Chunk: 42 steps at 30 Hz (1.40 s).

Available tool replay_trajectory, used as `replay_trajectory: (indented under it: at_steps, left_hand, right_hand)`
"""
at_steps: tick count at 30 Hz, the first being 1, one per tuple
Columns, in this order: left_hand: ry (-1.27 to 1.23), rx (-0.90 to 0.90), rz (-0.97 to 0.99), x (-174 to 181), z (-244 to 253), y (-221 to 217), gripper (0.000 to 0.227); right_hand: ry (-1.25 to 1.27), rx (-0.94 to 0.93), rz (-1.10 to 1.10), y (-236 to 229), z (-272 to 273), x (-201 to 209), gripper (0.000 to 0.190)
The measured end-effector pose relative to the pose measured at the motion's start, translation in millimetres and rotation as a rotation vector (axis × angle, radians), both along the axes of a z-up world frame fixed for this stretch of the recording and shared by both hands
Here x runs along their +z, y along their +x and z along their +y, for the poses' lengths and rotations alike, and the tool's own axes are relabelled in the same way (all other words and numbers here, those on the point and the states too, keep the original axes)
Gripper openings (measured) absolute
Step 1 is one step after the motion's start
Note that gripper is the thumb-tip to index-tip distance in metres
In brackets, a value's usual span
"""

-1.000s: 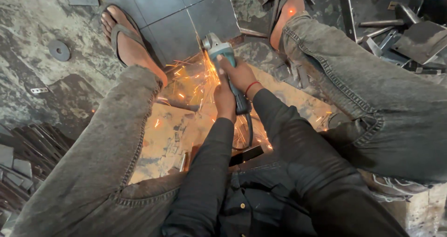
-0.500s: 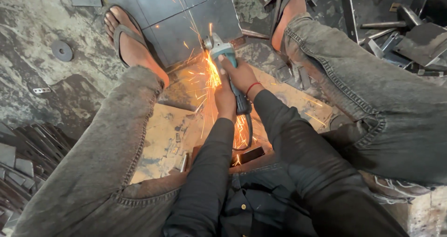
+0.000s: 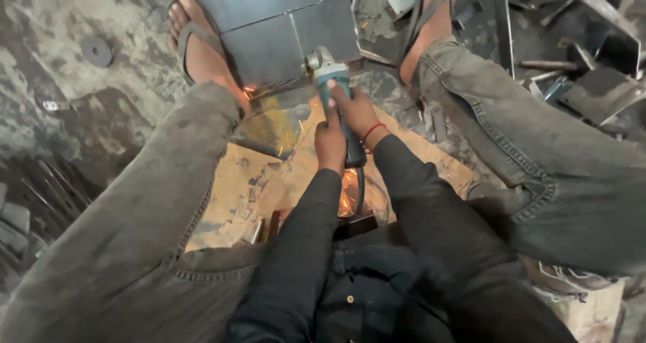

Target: The person uses an angle grinder to cut a rectangular metal sheet placed on the floor. They hold the sheet with their left hand and operate the grinder with their right hand, producing sparks as the blade cuts through the metal.

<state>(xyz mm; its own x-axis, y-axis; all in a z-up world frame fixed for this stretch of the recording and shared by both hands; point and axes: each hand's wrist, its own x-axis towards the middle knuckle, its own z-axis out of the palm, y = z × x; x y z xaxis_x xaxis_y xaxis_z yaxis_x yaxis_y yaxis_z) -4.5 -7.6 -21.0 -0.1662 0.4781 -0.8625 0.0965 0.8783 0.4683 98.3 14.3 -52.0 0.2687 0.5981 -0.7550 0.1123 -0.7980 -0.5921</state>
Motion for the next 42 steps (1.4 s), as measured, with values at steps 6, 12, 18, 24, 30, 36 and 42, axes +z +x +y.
replay_trajectory:
  at_steps: [6, 12, 18, 24, 30, 36, 42]
  left_hand:
    - [0.018, -0.144, 0.192, -27.5, -23.5, 6.3, 0.084]
    - [-0.042, -0.089, 0.094, 15.0, -5.0, -0.6, 0.092]
    - [-0.097, -0.039, 0.099, 16.6, 0.0, -4.0, 0.095]
    - [-0.119, -0.023, 0.047, 22.1, 7.3, -13.1, 0.098]
    - [-0.073, -0.028, 0.034, 38.4, 8.6, -13.7, 0.099]
    - [-0.053, -0.07, 0.032, 54.2, 0.7, -11.2, 0.097]
    - [0.007, -0.062, 0.05, 56.5, -3.7, -24.9, 0.093]
  right_hand:
    - [-0.004, 0.158, -0.137, 11.0, -16.1, -25.0, 0.082]
    - [0.048, 0.052, -0.018, 3.9, -3.3, 8.6, 0.082]
    - [-0.031, 0.101, -0.088, 4.1, 3.5, 6.2, 0.083]
    - [-0.044, 0.068, -0.082, -6.5, 8.9, 11.8, 0.083]
    - [-0.044, -0.006, -0.035, -3.0, 9.0, 26.0, 0.081]
    - [0.085, 0.078, -0.054, -4.6, 3.6, 52.7, 0.081]
    - [0.018, 0.026, -0.058, -13.6, 0.8, 48.2, 0.086]
